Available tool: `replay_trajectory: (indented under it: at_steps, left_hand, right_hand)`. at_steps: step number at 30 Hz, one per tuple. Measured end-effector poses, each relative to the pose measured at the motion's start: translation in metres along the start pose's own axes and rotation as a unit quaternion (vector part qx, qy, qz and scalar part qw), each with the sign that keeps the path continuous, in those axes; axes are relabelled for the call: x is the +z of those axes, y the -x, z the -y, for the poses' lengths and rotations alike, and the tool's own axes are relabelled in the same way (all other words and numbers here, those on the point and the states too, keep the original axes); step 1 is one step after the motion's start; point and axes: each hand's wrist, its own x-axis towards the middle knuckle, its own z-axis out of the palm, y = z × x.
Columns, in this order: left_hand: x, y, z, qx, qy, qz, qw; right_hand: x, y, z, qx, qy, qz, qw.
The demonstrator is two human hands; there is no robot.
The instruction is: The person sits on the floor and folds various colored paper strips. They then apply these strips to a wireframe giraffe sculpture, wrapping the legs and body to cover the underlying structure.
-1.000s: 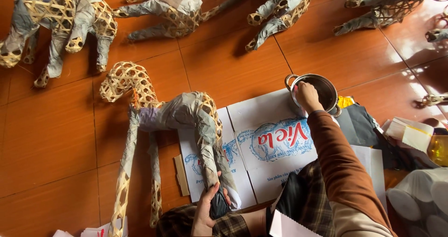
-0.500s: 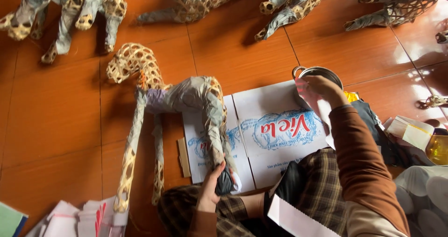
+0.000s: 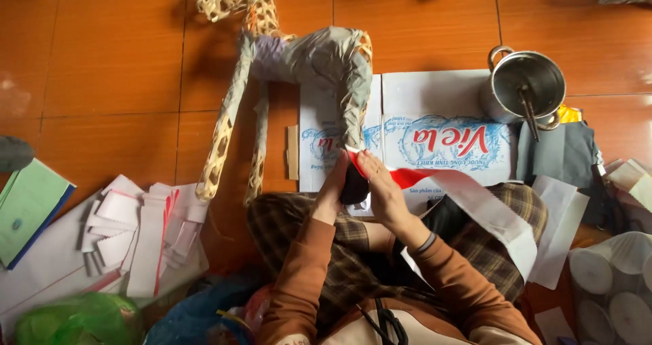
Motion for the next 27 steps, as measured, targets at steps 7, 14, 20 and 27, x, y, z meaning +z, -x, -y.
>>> replay_trajectory:
  at_steps: [7,14,20,27]
  left_hand:
    - [0.0,0.023,-0.003,0.093,0.093,-0.074,0.989]
    - [-0.051,0.031,0.086,0.318,-0.037,-0.087,0.943]
    - [-0.03,0.039,0.074,0.324,-0.114,-0.139,0.929]
    - [-0.02,0.046,0.056,0.323,-0.081,-0.163,0.929]
  right_hand:
    - [0.021,0.017,-0.008,-0.054,0.091,0.039,0.994]
    - [0.028,0.026,-0.018,-0.106,0.154,0.097,0.978]
    - [0.018,0.018,0.002,-0.056,0.043,0.158,0.985]
    - [-0.079,-0.051,-0.072,0.002,0.028,0.079,0.996]
